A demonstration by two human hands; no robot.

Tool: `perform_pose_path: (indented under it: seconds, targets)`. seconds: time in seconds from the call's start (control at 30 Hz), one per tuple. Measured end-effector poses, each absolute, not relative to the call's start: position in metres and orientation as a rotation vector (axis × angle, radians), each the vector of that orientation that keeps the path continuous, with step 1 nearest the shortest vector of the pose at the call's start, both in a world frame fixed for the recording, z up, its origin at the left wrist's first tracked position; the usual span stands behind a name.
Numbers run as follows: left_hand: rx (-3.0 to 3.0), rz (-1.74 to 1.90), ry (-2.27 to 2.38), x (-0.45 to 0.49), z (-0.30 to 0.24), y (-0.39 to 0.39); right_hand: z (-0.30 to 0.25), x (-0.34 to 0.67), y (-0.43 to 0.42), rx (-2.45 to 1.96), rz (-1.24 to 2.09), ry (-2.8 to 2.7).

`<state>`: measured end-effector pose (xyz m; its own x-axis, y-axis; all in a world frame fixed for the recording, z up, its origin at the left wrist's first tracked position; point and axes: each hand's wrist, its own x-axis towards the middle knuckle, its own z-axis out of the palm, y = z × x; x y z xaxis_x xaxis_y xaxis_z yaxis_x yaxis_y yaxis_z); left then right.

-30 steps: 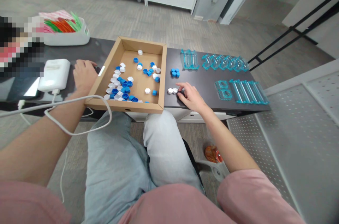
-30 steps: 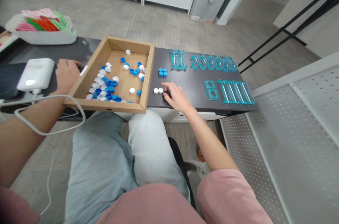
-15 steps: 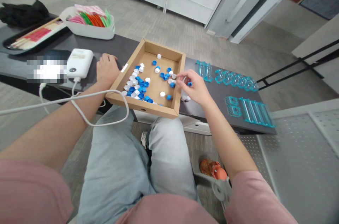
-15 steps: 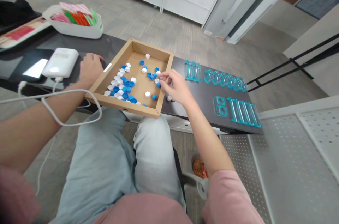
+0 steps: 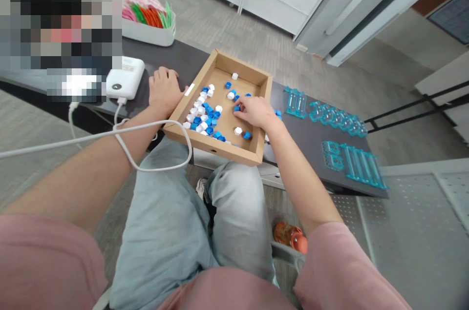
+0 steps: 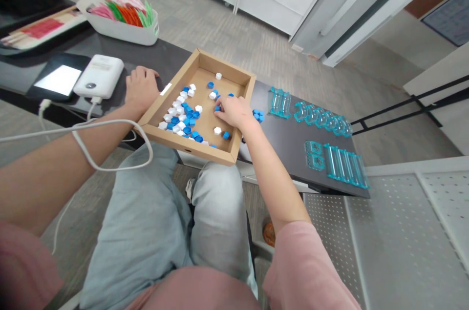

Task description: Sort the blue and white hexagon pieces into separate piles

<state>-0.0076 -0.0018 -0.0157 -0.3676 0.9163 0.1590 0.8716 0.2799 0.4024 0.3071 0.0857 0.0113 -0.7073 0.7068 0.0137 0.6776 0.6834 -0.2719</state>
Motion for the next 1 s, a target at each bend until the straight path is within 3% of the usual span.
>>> perform_pose_path:
  seconds: [0.23,0.6,0.8,1.0]
  targets:
    - [1.701,0.661,2.434,-0.004,-0.013,-0.004,0.014,0.341,0.081,-0.964,0.824,-2.241]
    - [1.713,0.620,2.453,-0.010,-0.017,-0.001,-0.021,0.502,0.066,-1.244,0.526,-1.863]
    - [1.663,0.488,2.521,-0.006,-0.009,-0.003,-0.057,0.509,0.065,-1.330,0.476,-1.998]
    - [1.625,0.393,2.549,-0.002,-0.001,-0.004,-0.058,0.501,0.061,-1.320,0.457,-2.088]
